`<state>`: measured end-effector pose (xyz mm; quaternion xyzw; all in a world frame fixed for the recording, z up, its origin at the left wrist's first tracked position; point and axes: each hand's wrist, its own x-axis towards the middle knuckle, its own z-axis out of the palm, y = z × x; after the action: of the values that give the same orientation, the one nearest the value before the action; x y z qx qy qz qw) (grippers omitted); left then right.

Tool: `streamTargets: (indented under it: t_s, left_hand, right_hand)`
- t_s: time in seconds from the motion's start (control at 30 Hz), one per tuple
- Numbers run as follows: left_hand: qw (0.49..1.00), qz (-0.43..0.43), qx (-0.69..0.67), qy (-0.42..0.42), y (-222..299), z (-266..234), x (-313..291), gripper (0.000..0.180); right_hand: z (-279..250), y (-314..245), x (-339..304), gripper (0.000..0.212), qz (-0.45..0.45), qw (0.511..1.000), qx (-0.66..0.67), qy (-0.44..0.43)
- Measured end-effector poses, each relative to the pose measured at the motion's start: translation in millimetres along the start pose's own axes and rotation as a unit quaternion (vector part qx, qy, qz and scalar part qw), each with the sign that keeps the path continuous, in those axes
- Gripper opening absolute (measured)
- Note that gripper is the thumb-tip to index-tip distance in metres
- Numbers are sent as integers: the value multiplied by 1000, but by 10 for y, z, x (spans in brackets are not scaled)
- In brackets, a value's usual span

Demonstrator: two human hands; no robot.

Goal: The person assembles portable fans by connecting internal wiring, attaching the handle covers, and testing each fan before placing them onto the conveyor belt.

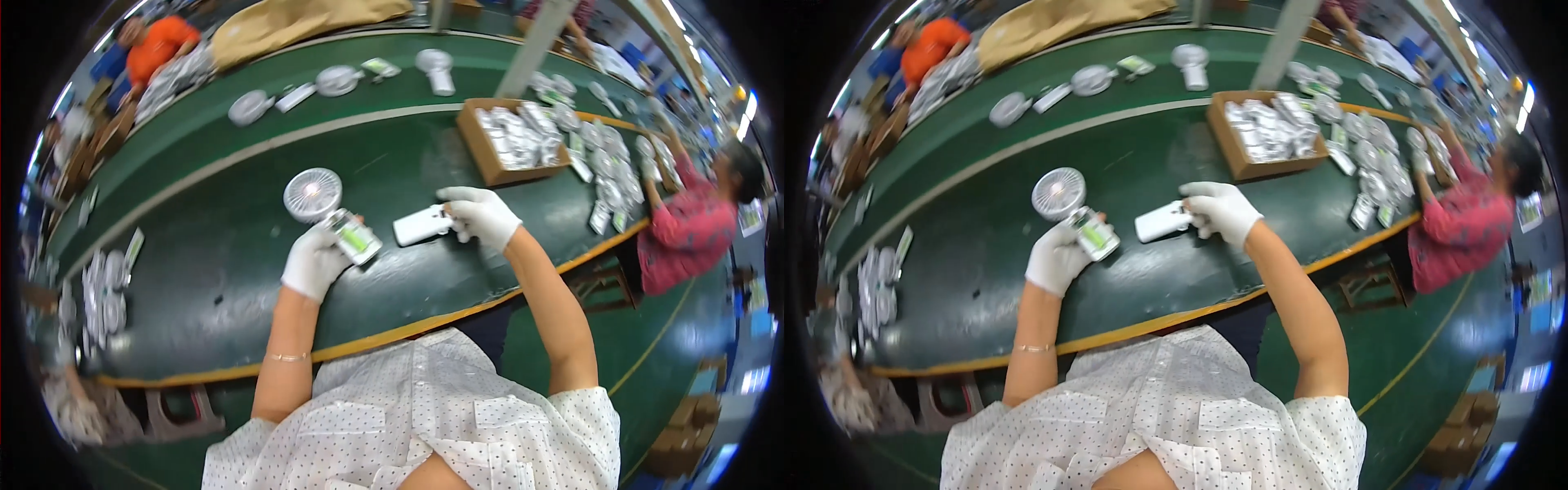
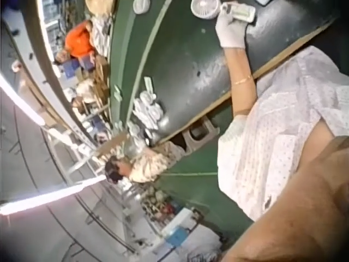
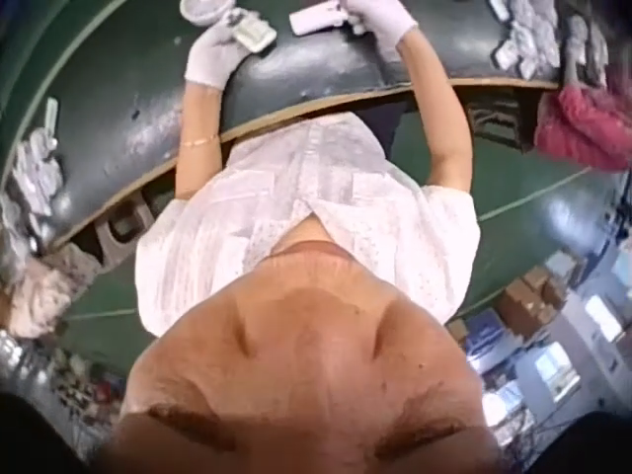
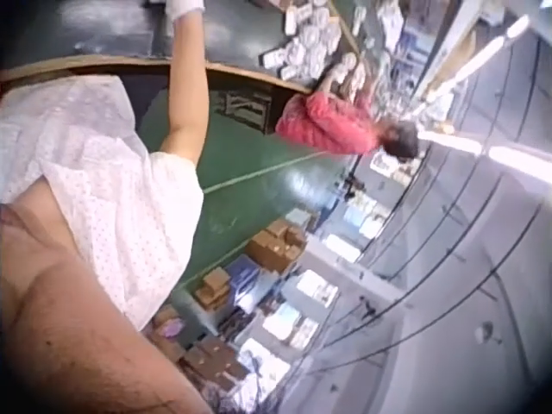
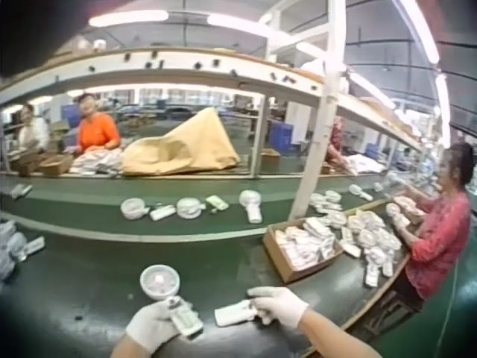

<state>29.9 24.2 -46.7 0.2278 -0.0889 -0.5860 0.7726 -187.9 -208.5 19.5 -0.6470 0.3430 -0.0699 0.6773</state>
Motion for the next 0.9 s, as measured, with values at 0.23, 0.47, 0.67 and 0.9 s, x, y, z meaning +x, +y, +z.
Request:
streamTargets:
  t_s: [0.23, 0.47, 0.67, 0.9]
  left_hand:
    - [995, 32, 29, 90, -2, 129, -58, 40]
    - [993, 26, 69, 88, -1, 253, -106, 38]
    - [996, 26, 36, 76, -4, 188, -99, 37]
    - [990, 27, 59, 122, -7, 238, -71, 35]
  right_hand:
    - [362, 16, -7, 35, -287, 792, -506, 185]
    - [882, 201, -195, 33, -359, 760, -534, 88]
    - [886, 352, -248, 46, -414, 769, -480, 81]
    - [667, 460, -484, 57, -272, 773, -533, 209]
